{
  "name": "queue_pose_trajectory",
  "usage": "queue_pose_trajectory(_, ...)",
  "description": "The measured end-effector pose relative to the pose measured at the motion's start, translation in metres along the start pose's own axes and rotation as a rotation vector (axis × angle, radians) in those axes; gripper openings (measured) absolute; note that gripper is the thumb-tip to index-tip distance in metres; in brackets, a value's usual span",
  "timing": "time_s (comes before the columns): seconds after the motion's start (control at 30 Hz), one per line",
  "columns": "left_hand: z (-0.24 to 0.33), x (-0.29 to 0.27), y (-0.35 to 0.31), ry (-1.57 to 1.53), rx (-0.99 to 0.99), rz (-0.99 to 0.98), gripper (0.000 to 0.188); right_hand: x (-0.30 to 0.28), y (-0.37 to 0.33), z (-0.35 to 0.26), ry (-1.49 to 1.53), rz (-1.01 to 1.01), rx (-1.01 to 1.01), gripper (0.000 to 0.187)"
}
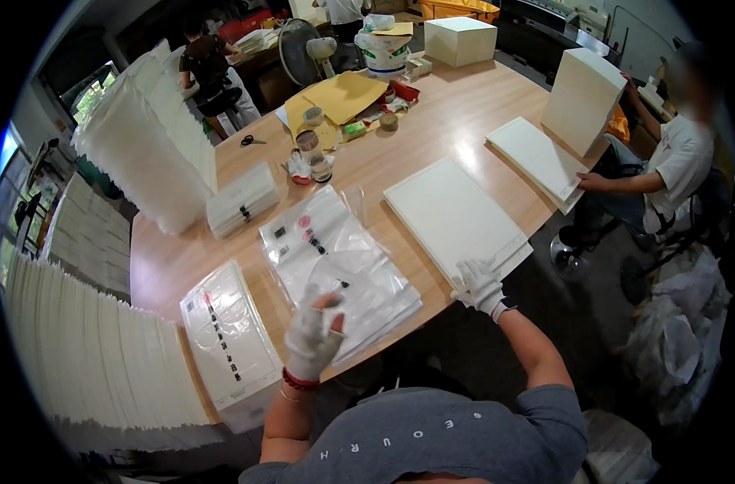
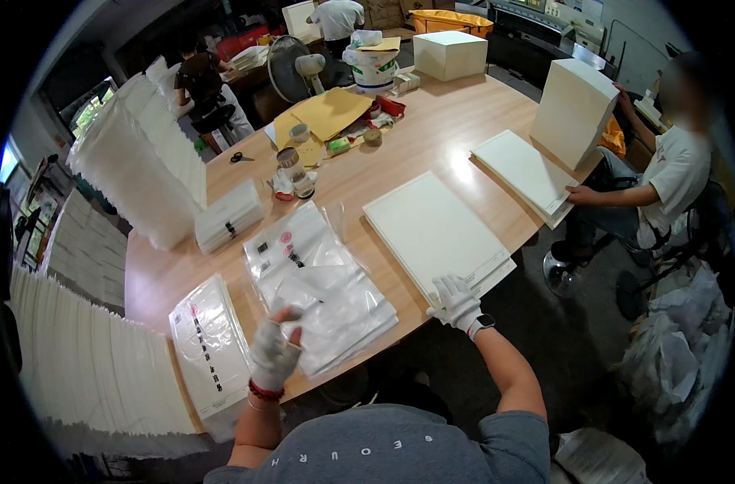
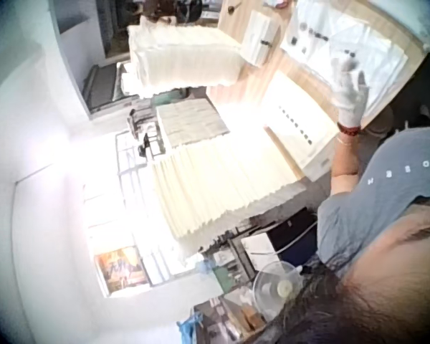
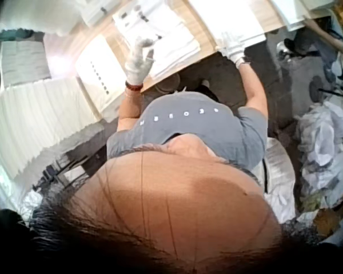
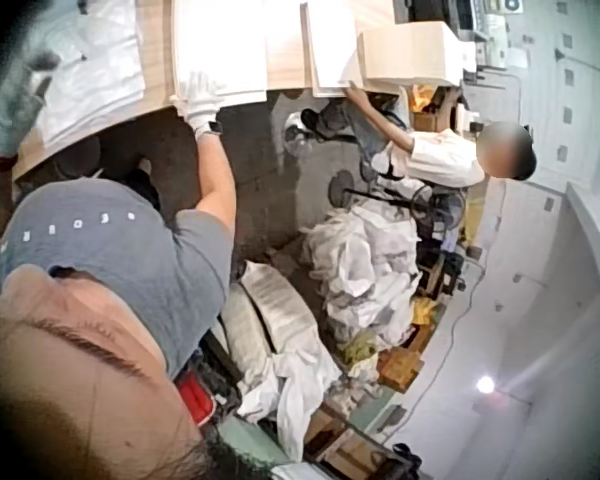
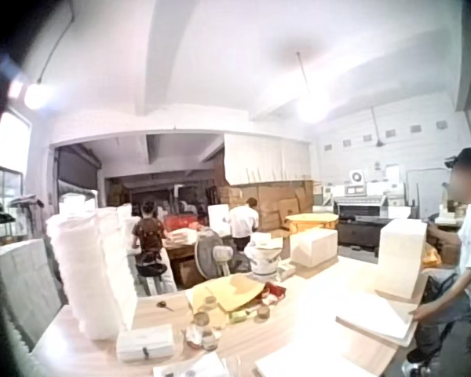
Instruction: The person repeatedly picks up stacks of white paper, places them into clear plastic sleeves, and sets the packaged items aside on the table. The process is continuous and repetitive throughout the clip.
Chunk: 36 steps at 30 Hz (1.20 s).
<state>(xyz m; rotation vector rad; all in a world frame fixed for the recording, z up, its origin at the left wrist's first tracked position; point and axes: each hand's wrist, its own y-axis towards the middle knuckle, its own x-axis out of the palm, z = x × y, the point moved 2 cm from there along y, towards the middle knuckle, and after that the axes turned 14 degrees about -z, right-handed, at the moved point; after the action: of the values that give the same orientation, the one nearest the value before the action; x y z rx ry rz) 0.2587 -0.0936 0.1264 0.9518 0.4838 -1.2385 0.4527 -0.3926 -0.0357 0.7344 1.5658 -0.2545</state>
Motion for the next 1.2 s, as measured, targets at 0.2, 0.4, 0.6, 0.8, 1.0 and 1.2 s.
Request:
queue_pose_trajectory(0.2, 0.022, 0.103, -0.008, -0.603, -0.076, -0.508, 0.017, 0.014, 0.007, 0.040, 0.287, 0.063, 0.093, 0.022)
queue_pose_trajectory(0.4, 0.029, 0.195, 0.018, -1.901, -0.782, -0.446, 0.024, -0.054, -0.004, -0.059, -0.056, -0.150, 0.006, 0.016)
queue_pose_trajectory(0.6, 0.019, 0.154, -0.007, -1.361, -0.748, -0.676, 0.039, -0.020, -0.078, -0.020, 1.213, -0.063, 0.173, 0.045)
queue_pose_trajectory(0.8, 0.017, 0.204, -0.058, -0.021, -0.187, -0.572, 0.073, 0.002, -0.065, -0.116, 1.572, 0.172, 0.465, 0.051)
queue_pose_trajectory(1.0, 0.040, 0.116, -0.040, 0.106, 0.029, -0.537, 0.085, -0.026, -0.030, -0.153, 1.203, 0.225, 0.396, 0.035)
queue_pose_trajectory(1.2, -0.067, 0.017, 0.007, 0.014, -0.477, 0.127, 0.067, -0.069, -0.030, -0.154, 0.436, -0.038, 0.032, 0.031)
